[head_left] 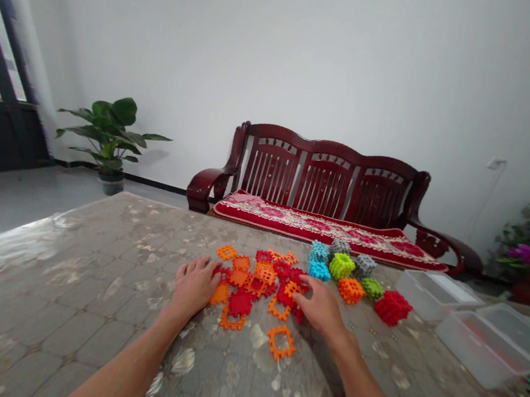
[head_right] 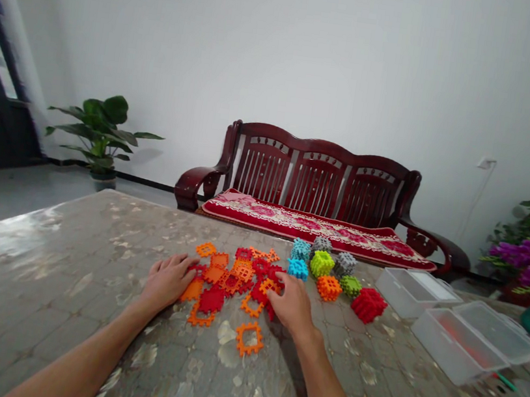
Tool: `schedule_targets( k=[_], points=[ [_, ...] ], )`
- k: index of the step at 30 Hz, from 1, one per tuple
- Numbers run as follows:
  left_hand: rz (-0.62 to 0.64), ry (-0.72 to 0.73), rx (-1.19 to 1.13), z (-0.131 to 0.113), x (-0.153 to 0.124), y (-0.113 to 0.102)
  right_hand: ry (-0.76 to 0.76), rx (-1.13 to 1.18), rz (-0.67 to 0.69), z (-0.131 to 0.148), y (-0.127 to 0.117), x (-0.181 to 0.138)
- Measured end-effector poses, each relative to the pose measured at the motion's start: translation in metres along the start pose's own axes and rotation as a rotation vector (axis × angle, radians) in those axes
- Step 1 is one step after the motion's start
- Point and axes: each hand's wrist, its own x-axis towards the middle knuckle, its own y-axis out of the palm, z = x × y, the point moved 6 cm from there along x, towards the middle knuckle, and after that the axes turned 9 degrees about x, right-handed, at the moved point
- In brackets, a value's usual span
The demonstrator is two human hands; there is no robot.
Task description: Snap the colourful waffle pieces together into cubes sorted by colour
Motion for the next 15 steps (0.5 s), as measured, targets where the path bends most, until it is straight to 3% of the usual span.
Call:
schedule_targets(
  k=[5,15],
  points=[
    [-0.007,0.006,-0.005,0.0003,0.001,0.001,0.008,-0.126,0.089,0.0054,0.0005,-0.0062],
    [0.009,0.002,0.0,-0.0003,0.0003,-0.0013,-0.008,-0.116,0.133,0.0051,0.0076,-0.0077]
  ],
)
